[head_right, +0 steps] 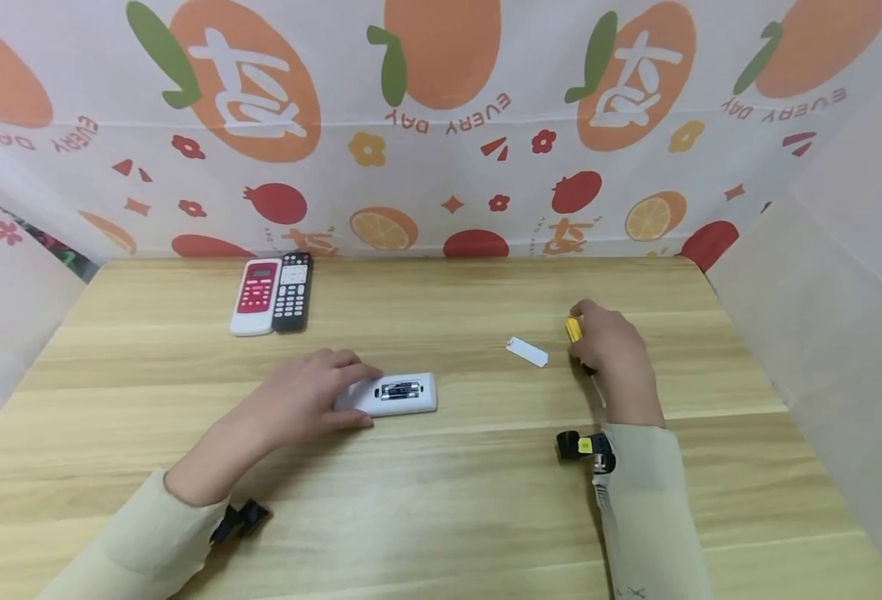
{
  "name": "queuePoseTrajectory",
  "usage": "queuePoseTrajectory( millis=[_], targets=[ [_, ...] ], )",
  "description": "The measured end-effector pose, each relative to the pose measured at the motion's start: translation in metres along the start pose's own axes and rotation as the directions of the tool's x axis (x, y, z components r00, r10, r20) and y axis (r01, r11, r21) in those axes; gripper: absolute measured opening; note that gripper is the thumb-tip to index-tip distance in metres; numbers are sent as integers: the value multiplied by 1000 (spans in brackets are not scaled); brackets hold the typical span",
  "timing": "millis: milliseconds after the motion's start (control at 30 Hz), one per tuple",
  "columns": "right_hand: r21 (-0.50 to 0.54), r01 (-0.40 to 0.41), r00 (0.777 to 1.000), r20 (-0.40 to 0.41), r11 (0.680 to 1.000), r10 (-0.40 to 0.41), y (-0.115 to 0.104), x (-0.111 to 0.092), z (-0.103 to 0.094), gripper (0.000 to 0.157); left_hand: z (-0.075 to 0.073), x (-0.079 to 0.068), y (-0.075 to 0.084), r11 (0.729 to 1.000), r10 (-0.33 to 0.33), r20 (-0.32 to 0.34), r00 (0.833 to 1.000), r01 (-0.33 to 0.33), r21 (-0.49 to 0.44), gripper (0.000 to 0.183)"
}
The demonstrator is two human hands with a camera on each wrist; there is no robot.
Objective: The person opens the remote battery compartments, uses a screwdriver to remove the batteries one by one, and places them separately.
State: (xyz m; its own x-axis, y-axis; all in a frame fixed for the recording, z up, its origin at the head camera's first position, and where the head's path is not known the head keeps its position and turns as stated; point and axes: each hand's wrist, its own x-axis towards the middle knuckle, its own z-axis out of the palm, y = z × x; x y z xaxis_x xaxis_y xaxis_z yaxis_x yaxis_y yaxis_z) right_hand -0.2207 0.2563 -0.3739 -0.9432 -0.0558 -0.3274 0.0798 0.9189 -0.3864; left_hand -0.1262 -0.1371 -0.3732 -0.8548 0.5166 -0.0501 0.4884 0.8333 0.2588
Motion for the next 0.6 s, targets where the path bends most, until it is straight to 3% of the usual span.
queuePoseTrajectory(
  millis=[133, 300, 400, 600],
  targets=[
    [21, 50, 997, -67, 999, -49, -12, -6, -5, 54, -3, -1, -3, 1000, -8, 22, 1000, 9, -11, 60],
    [137, 217, 965, -178, 966, -192, -37, -19, -10, 52, -5, -2, -6, 1000, -15, 33, 999, 15, -23, 59],
    [246, 341, 929, -233, 908, -286, -58, -26, -7, 50, -7, -2, -6, 1000, -2, 25, 1000, 3, -28, 56],
    [429, 529, 847, -324, 732, -422, -91, -35, 12, 44, -8, -2, -7, 999, 9, 33, 999, -8, -44, 55]
  ],
)
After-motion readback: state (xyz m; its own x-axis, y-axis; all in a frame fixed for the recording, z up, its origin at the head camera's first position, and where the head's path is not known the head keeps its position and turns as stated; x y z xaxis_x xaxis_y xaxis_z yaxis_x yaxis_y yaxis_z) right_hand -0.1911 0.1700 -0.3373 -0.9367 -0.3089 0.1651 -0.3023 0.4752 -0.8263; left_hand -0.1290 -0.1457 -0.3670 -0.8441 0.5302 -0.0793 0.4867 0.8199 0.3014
